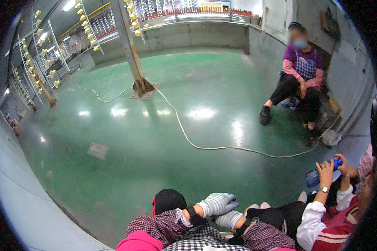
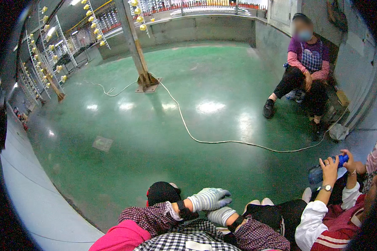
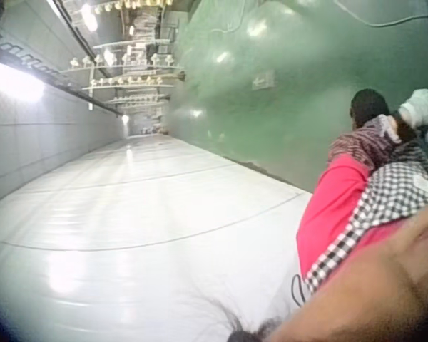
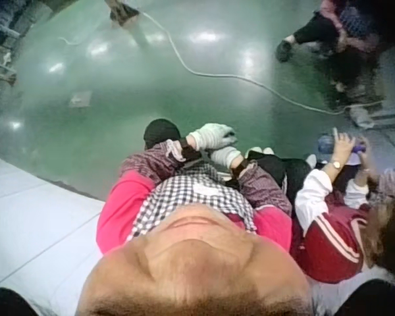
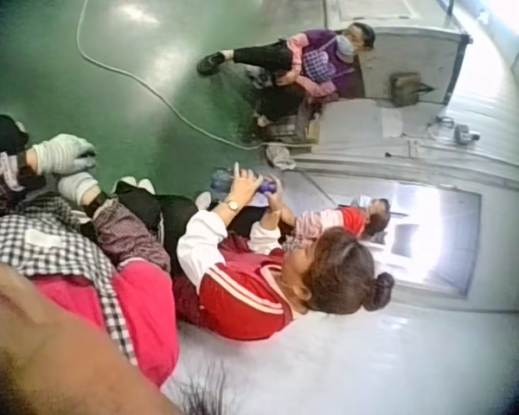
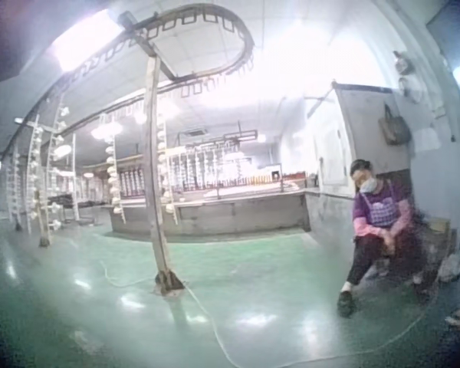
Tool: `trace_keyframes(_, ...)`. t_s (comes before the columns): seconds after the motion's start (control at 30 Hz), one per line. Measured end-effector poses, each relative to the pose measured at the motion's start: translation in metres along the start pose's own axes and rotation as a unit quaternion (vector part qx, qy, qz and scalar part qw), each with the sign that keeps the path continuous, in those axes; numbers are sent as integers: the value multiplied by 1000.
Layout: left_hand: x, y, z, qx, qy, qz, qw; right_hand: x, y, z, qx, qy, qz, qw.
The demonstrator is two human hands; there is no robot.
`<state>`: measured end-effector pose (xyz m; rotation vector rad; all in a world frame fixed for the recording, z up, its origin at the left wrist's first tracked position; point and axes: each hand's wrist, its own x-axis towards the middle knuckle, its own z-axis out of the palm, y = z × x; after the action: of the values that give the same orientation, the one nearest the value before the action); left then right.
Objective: Sorting and inspecting a bundle of thin metal filaments while sitting on a factory floor.
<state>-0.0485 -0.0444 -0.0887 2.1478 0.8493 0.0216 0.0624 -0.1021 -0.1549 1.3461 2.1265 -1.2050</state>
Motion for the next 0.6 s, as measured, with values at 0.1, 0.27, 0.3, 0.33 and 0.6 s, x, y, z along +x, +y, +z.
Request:
trace_keyframes(0.1, -1, -2, 3, 5, -5, -13, 1000, -20, -19, -24, 48, -30, -29, 998)
trace_keyframes(0.27, 5, 0, 3, -22, -14, -12, 1000, 0, 4, -7, -15, -74, -35, 997)
trace_keyframes(0.3, 2, 3, -3, -32, -26, -16, 999, -9, -3, -15, 15, -54, -34, 998)
trace_keyframes(0.33, 3, 1, -2, -32, -26, -16, 999, -6, -1, -13, 16, -55, -34, 998)
trace_keyframes(0.6, 1, -5, 0, 26, -3, -12, 1000, -5, -7, -13, -24, -39, -30, 998)
